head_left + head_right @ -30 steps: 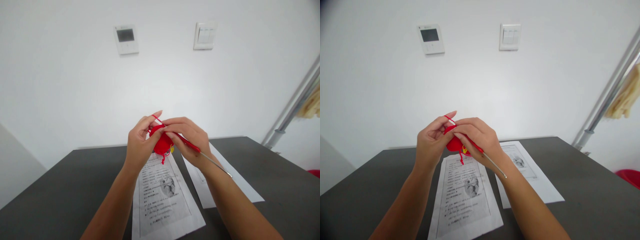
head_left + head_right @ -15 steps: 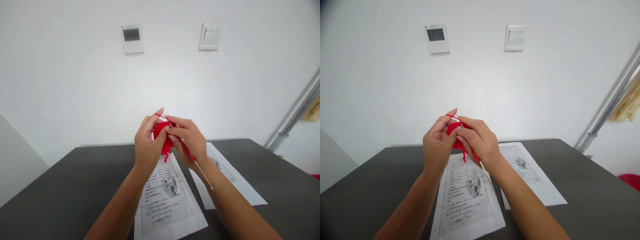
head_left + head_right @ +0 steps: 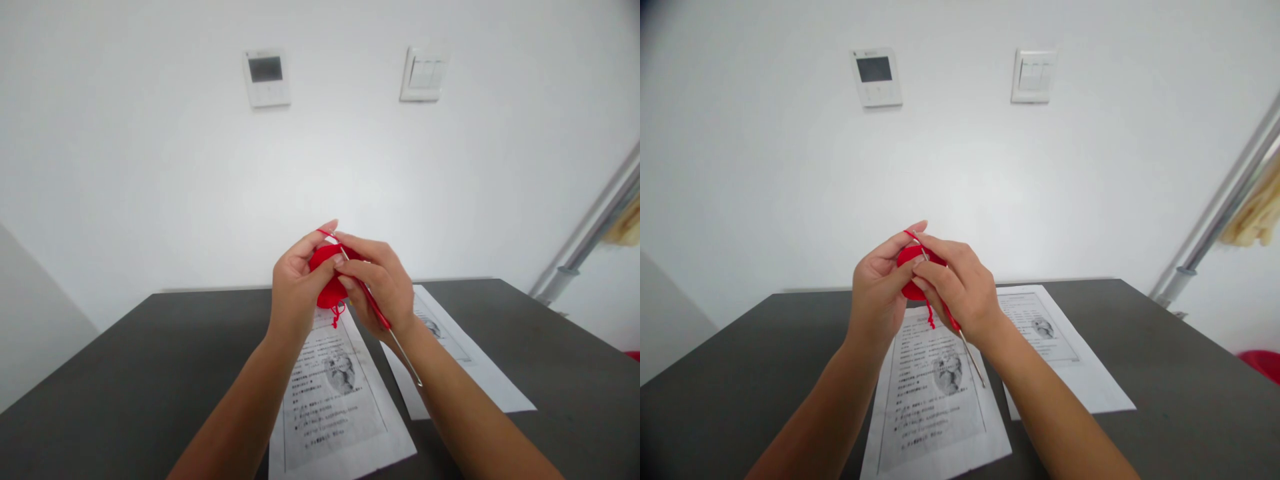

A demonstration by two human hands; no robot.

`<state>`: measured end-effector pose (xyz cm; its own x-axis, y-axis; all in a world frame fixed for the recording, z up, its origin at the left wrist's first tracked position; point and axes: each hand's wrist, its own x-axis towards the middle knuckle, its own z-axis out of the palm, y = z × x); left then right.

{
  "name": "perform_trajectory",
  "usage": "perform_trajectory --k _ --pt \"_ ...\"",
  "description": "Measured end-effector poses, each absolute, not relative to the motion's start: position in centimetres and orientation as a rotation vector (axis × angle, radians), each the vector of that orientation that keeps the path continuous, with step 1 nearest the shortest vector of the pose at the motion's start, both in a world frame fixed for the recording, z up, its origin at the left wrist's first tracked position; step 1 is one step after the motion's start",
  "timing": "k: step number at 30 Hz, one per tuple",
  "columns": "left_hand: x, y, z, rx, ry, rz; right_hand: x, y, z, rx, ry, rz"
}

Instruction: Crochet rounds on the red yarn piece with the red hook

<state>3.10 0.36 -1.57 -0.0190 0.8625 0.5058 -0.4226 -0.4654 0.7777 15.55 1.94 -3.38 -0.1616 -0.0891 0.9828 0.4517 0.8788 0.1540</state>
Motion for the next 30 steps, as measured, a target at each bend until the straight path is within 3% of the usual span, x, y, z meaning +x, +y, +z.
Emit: perform_trajectory --k 30 --pt "2.43 0.6 -0.62 1.089 0.398 1.389 16.43 1.5 -2.72 -0.241 -1.786 -0.372"
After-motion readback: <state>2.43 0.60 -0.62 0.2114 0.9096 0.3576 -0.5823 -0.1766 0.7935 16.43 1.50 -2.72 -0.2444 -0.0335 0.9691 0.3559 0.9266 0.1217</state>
